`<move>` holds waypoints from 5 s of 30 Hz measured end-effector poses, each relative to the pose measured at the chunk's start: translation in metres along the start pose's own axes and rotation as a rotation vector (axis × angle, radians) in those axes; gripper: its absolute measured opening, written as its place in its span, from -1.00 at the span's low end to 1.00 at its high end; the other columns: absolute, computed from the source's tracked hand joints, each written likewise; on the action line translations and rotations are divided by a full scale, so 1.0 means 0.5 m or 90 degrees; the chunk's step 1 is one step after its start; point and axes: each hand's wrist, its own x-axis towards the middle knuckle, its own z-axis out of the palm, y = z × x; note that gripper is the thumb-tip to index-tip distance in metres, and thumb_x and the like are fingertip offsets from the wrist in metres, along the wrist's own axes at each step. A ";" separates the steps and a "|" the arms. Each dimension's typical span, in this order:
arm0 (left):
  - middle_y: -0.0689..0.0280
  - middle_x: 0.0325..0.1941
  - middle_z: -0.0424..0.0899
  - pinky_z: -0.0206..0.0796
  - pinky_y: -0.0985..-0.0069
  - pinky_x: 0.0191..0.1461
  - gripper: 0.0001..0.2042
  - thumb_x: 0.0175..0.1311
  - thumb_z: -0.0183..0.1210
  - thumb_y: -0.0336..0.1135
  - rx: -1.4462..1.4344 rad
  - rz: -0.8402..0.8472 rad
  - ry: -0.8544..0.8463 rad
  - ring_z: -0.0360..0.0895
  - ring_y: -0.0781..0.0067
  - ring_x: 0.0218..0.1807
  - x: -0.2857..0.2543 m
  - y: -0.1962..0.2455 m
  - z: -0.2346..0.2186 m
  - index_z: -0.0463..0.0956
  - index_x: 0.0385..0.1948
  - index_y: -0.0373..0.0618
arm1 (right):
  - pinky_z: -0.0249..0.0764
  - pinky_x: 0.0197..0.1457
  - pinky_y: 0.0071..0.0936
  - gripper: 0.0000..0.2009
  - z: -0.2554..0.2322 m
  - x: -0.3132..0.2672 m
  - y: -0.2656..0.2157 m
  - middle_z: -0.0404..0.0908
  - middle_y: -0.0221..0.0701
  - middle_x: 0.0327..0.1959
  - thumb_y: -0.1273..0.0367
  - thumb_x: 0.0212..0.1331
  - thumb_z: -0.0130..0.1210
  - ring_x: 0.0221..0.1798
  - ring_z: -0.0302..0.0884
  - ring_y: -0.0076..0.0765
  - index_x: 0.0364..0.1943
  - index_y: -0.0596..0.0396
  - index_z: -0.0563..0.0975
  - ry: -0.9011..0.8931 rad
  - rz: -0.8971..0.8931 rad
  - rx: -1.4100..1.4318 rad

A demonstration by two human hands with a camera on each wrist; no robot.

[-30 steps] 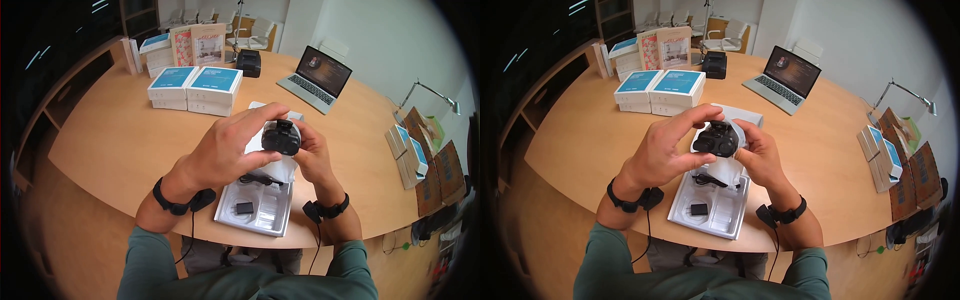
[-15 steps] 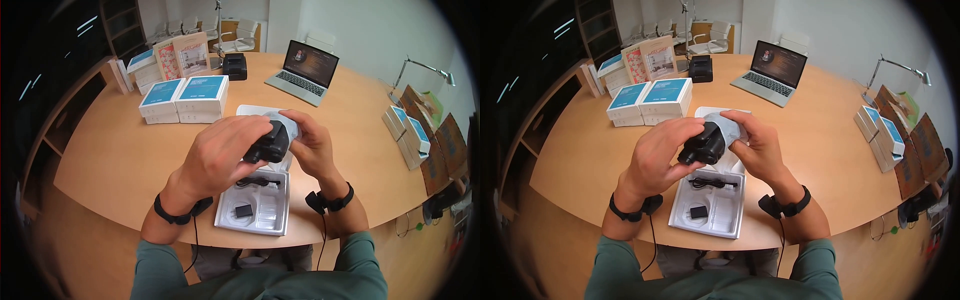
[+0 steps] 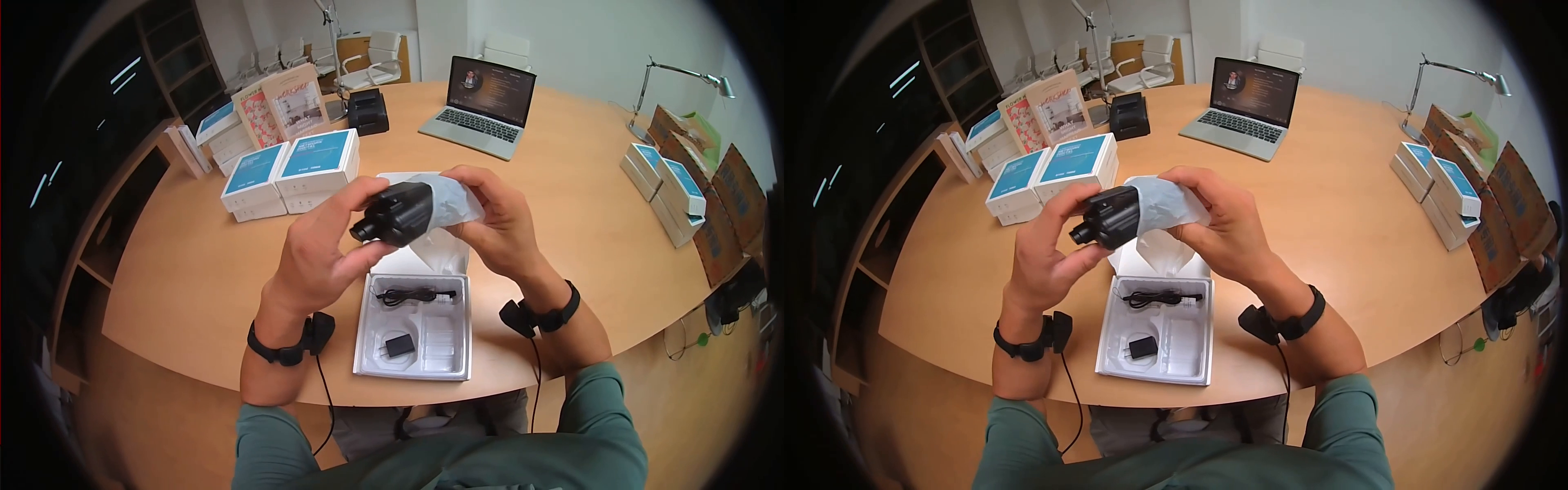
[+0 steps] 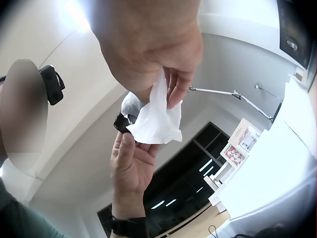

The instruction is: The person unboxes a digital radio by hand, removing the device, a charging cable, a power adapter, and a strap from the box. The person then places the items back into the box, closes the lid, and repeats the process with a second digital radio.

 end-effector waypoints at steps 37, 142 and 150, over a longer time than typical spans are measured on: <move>0.36 -0.11 0.77 0.51 0.60 -0.05 -0.29 0.58 0.28 0.26 -0.469 -0.253 0.049 0.64 0.65 -0.15 0.006 -0.042 0.013 0.54 0.35 -0.31 | 0.75 0.09 -0.42 -0.39 0.010 -0.002 -0.004 0.80 -0.28 0.08 0.13 0.49 0.39 0.00 0.81 -0.39 0.41 0.30 0.53 -0.221 0.468 0.516; 0.21 0.30 0.73 0.49 0.35 0.46 -0.44 0.47 0.47 -0.25 -0.468 -0.308 -0.025 0.67 0.41 0.30 0.004 -0.012 -0.006 0.55 0.41 -0.32 | 0.60 0.38 -0.38 -0.36 0.070 -0.032 -0.001 0.75 -0.31 0.21 0.52 0.30 0.52 0.23 0.71 -0.45 0.43 0.13 0.46 -0.153 0.225 0.248; 0.23 0.32 0.71 0.41 0.30 0.55 -0.42 0.37 0.48 -0.42 -0.388 -0.223 -0.073 0.64 0.37 0.36 0.003 0.002 -0.012 0.56 0.42 -0.27 | 0.61 0.38 -0.37 -0.40 0.072 -0.038 0.007 0.76 -0.33 0.22 0.56 0.31 0.48 0.27 0.71 -0.42 0.40 0.06 0.47 -0.110 0.180 0.165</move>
